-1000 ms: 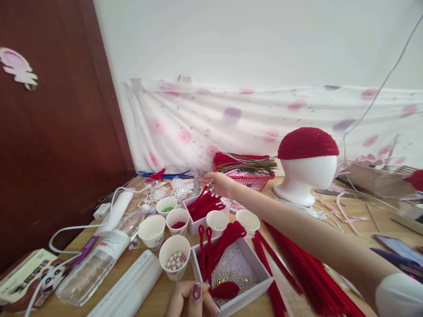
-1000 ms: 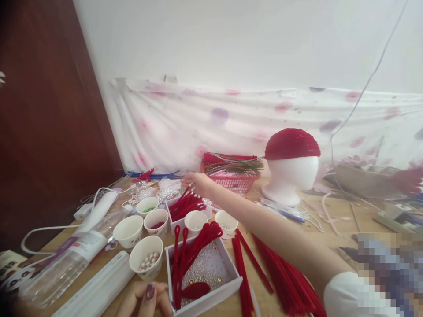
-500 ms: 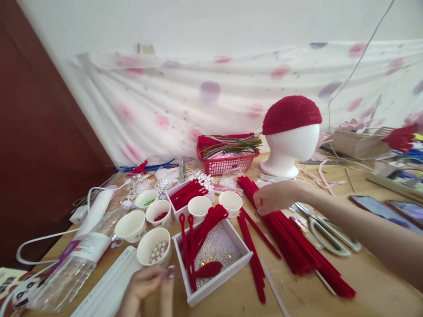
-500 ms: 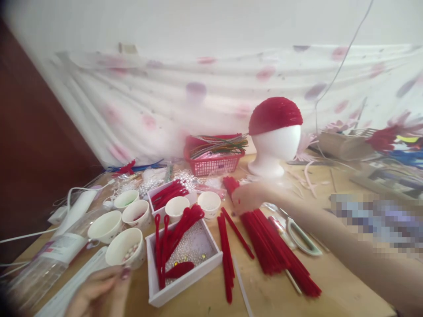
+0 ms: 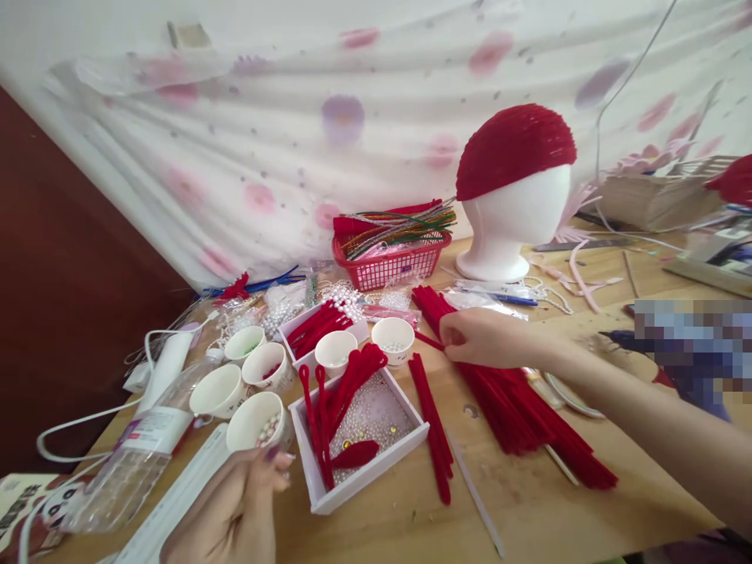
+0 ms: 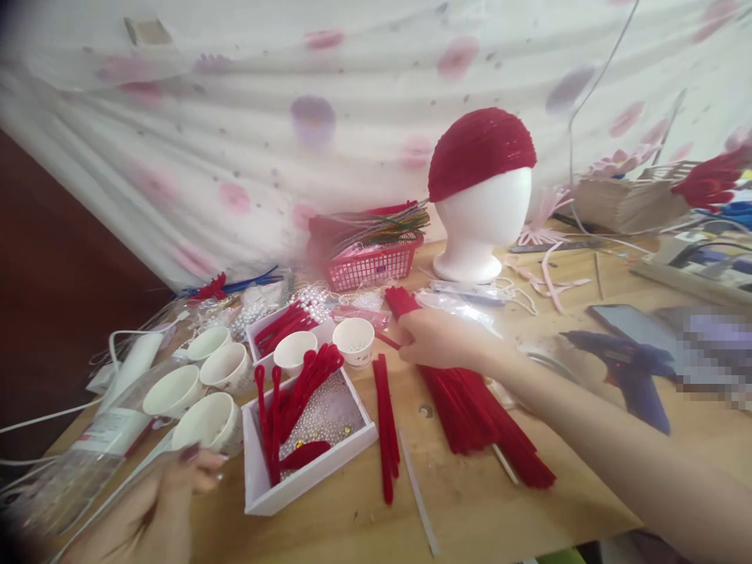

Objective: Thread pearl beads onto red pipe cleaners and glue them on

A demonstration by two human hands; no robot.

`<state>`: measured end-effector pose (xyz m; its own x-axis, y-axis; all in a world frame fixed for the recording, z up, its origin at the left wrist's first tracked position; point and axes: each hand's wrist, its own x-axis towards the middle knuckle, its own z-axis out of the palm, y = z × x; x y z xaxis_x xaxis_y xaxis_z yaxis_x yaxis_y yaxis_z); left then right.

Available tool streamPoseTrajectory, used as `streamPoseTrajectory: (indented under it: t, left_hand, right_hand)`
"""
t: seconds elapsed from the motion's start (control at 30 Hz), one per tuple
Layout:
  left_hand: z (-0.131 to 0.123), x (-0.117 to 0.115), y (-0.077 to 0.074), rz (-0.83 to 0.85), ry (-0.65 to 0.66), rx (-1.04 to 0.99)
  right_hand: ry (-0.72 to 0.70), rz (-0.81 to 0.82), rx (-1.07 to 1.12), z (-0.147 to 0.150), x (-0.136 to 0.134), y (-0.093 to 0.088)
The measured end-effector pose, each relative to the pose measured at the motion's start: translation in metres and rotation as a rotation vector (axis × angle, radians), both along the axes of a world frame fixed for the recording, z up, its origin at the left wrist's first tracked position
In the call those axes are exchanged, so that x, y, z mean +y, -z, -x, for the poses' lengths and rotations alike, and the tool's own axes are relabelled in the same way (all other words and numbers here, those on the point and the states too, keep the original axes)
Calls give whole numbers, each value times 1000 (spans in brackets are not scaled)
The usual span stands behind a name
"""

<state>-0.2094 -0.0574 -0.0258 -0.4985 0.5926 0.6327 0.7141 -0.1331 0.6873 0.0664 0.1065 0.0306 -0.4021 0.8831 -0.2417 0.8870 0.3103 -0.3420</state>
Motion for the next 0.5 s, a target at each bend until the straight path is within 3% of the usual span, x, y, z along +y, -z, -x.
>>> streamPoseTrajectory:
  t: [0.1,0.27,0.33,0.5]
  left_hand:
    - [-1,11,-5,66,70,41]
    - [-3,30,-23,272,216,136]
    - [-6,37,-39,336,296,225]
    - [-4,60,-90,270,327,431]
  right_hand:
    - [65,70,280,-27,3,3]
    - [134,260,882,-41,-4,38]
    - [150,348,1087,-36,-11,48]
    - [183,623,1398,-29,-26,60]
